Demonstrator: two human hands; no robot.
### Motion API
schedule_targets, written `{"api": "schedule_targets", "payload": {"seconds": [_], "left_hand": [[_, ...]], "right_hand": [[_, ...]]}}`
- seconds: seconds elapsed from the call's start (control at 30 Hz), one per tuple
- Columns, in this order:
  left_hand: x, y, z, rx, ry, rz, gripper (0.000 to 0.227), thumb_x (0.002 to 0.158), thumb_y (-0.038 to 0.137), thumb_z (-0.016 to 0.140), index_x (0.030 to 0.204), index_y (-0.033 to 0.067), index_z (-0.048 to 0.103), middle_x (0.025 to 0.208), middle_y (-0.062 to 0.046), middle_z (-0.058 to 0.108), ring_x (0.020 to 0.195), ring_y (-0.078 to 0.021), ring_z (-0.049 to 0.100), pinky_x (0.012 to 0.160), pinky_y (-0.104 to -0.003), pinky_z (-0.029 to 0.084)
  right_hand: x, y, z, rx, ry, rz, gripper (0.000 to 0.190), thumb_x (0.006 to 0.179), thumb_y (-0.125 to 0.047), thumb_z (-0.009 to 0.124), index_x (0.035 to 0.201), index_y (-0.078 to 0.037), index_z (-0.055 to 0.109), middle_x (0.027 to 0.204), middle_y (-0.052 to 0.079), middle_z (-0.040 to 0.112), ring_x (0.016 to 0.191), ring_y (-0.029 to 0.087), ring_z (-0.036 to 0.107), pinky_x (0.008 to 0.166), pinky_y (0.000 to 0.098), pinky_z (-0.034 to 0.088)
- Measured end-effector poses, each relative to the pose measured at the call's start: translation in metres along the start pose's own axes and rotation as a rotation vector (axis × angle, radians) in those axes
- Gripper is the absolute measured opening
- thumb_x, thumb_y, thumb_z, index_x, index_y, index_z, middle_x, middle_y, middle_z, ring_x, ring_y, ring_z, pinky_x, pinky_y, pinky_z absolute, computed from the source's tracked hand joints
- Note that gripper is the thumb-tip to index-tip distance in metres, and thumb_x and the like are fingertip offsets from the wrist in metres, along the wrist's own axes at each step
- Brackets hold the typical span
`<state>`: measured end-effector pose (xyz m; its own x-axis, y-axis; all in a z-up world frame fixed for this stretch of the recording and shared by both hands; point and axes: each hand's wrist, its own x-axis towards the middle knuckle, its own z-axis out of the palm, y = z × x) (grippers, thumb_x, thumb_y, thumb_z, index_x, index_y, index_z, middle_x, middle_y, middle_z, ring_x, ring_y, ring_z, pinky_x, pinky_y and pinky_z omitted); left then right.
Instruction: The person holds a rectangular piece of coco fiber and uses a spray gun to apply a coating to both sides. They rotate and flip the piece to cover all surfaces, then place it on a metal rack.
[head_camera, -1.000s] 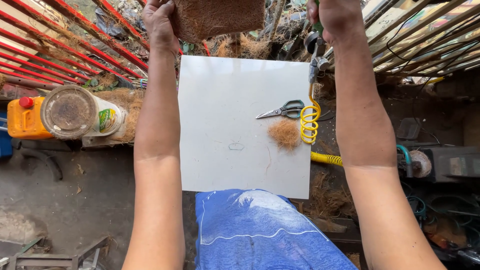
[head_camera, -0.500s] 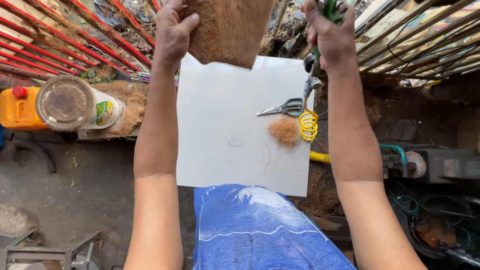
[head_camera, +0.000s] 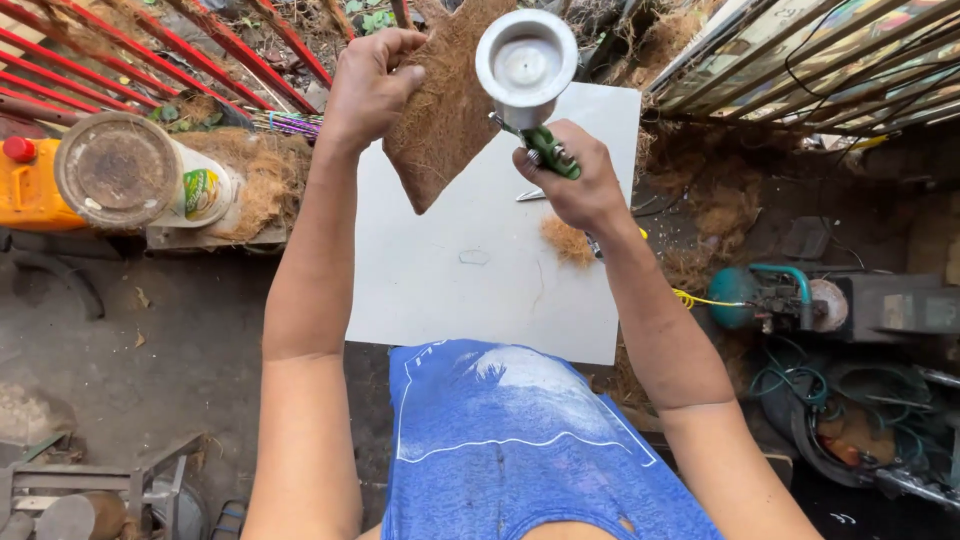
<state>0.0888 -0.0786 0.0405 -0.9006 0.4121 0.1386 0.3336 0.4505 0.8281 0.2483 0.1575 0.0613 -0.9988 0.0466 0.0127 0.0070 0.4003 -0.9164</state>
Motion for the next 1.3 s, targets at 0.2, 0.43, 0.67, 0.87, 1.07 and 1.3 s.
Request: {"api": "schedule_targets", "payload": {"seconds": [0.2,0.43,0.67,0.87,1.07,1.3], "left_hand": [[-0.008,0.014,-0.022,0.000,-0.028,0.067,0.033,0.090,0.000,0.066,0.123,0.0031,0.066,0.117,-0.013,0.068,0.105,-0.0203,0.065,0.092,-0.030,0.057],[-0.018,0.021,-0.043,-0.113,-0.137,0.130,0.033,0.091,-0.004,0.061,0.122,0.0026,0.067,0.113,-0.008,0.070,0.097,-0.0130,0.065,0.084,-0.024,0.052],[-0.026,0.025,-0.049,-0.103,-0.168,0.111,0.031,0.092,-0.004,0.063,0.121,0.0049,0.068,0.110,-0.004,0.068,0.096,-0.0109,0.062,0.084,-0.022,0.051],[-0.025,0.029,-0.038,-0.096,-0.148,0.056,0.033,0.093,-0.004,0.063,0.123,0.0085,0.065,0.109,-0.006,0.068,0.095,-0.0116,0.062,0.084,-0.024,0.055],[-0.023,0.020,-0.029,-0.103,-0.089,0.052,0.031,0.094,-0.001,0.063,0.123,0.0103,0.067,0.092,0.001,0.057,0.079,-0.0060,0.050,0.071,-0.020,0.046],[-0.027,0.011,0.004,-0.645,0.215,-0.142,0.037,0.092,-0.010,0.055,0.128,-0.0023,0.055,0.110,-0.012,0.070,0.098,-0.0171,0.067,0.087,-0.026,0.061]], "right_hand": [[0.008,-0.002,-0.011,-0.035,-0.027,0.113,0.043,0.099,-0.035,0.068,0.073,-0.019,0.038,0.076,-0.003,0.044,0.070,0.012,0.041,0.061,0.0284,0.036],[0.019,-0.008,-0.026,0.051,-0.026,0.225,0.034,0.100,-0.042,0.061,0.082,-0.017,0.047,0.073,-0.002,0.049,0.059,0.010,0.045,0.051,0.0270,0.043],[0.023,-0.006,-0.031,0.163,0.009,0.223,0.033,0.100,-0.037,0.066,0.084,-0.013,0.051,0.065,-0.001,0.048,0.051,0.010,0.043,0.042,0.0261,0.037],[0.013,-0.012,-0.019,0.173,-0.113,0.269,0.024,0.101,-0.031,0.063,0.092,-0.012,0.053,0.075,0.000,0.051,0.058,0.010,0.046,0.047,0.0251,0.043],[0.007,-0.014,-0.007,-0.020,-0.138,0.247,0.034,0.096,-0.037,0.069,0.080,-0.016,0.047,0.082,0.000,0.053,0.074,0.014,0.049,0.064,0.0282,0.045],[0.005,0.006,-0.001,0.064,-0.069,0.081,0.026,0.098,-0.034,0.063,0.091,-0.011,0.056,0.087,0.002,0.056,0.076,0.014,0.053,0.065,0.0280,0.050]]}}
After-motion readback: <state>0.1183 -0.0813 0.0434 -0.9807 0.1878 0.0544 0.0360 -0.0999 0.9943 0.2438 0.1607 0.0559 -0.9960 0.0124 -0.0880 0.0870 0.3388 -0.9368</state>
